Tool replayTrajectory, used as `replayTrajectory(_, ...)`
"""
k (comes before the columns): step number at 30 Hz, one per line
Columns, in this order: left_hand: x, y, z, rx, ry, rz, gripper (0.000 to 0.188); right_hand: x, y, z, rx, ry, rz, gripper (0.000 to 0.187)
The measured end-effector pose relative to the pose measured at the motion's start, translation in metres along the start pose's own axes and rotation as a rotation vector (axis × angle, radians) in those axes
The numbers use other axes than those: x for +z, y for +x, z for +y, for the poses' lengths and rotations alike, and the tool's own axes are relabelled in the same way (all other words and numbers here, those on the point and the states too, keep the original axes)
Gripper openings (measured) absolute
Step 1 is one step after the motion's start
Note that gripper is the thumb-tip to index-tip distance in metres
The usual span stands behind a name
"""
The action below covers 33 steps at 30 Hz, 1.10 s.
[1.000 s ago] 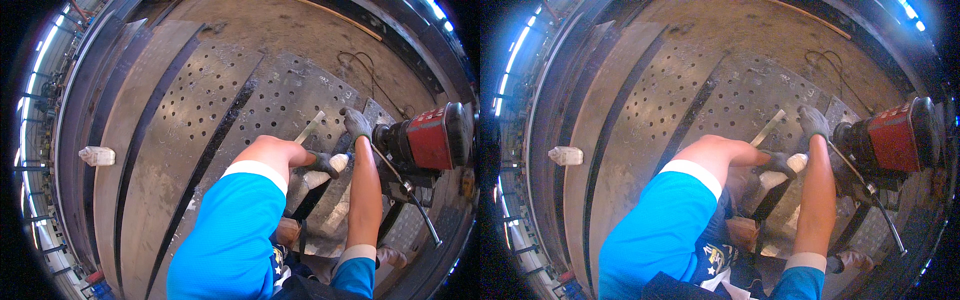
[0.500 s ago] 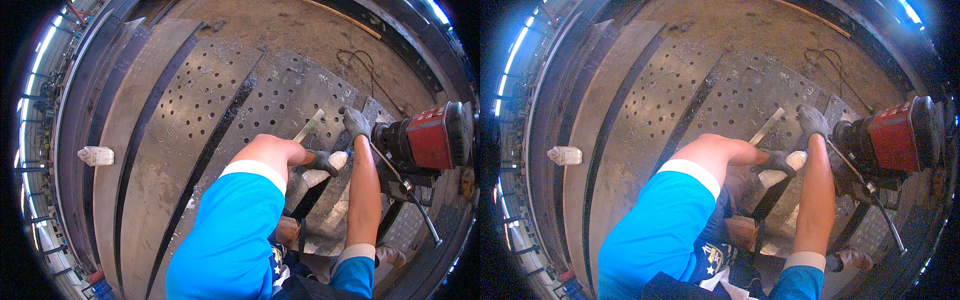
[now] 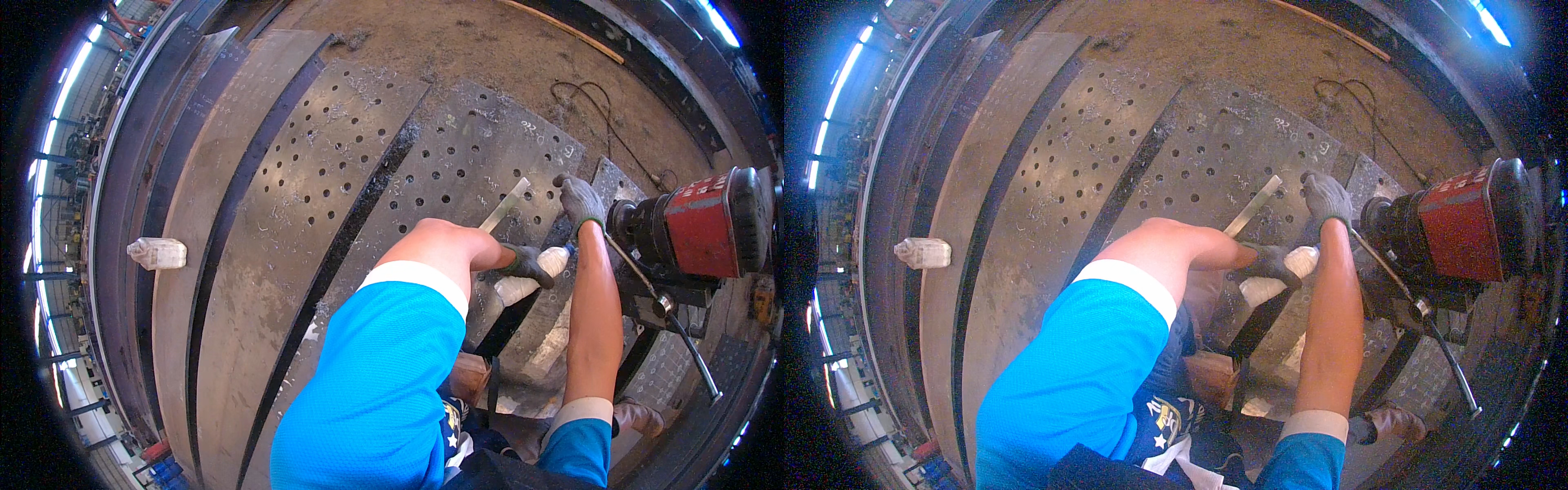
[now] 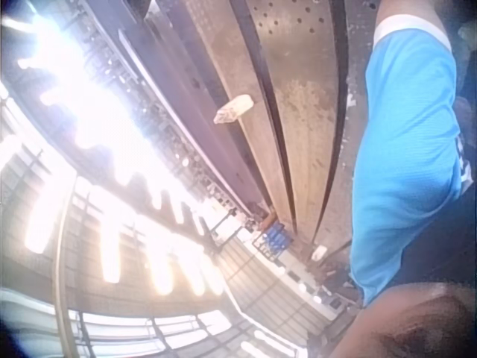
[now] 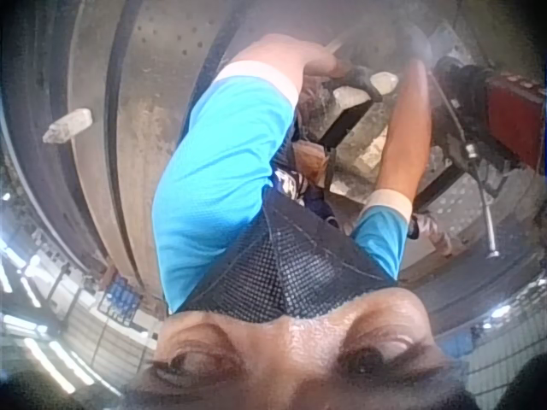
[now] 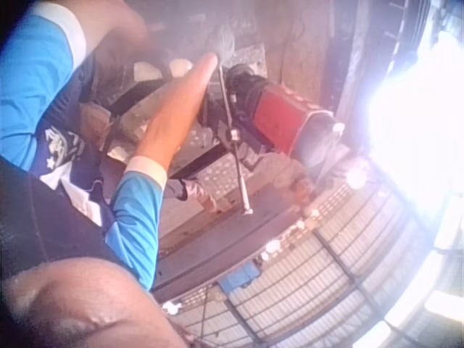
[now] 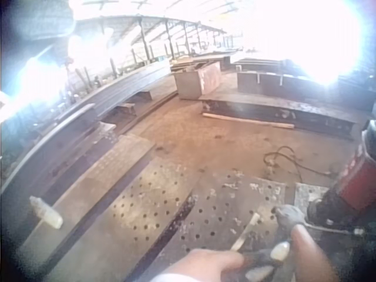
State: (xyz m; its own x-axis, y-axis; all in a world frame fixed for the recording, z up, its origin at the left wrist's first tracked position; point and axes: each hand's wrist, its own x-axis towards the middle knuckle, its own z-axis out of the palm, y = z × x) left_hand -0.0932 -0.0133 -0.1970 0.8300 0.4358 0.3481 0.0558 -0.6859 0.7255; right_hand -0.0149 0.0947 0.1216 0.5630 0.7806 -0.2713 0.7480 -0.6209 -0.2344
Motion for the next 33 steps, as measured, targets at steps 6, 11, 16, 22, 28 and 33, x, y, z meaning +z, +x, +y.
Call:
replayTrajectory(6,-0.023,0.006,0.009,-0.147,-0.006,-0.237,0.024,0.002,-0.001,0.0,0.001,0.025,0.012,0.037)
replayTrajectory(11,-0.065,0.007,0.015,-0.216,-0.095,-0.324,0.024,0.004,0.001,0.002,-0.062,-0.105,-0.025,0.039)
replayTrajectory(16,-0.137,0.004,0.015,-0.328,-0.269,-0.577,0.024,0.012,0.003,-0.001,-0.004,-0.087,0.036,0.037)
replayTrajectory(22,-0.214,0.028,0.012,-0.486,-0.399,-0.86,0.024,0.001,-0.007,-0.018,0.13,0.078,-0.015,0.038)
replayTrajectory(28,-0.236,0.036,0.029,-0.538,-0.431,-0.977,0.024,-0.01,-0.009,-0.027,0.128,0.077,-0.054,0.038)
replayTrajectory(33,-0.239,0.037,0.033,-0.546,-0.425,-1.027,0.024,-0.015,-0.014,-0.028,0.125,0.109,-0.061,0.038)
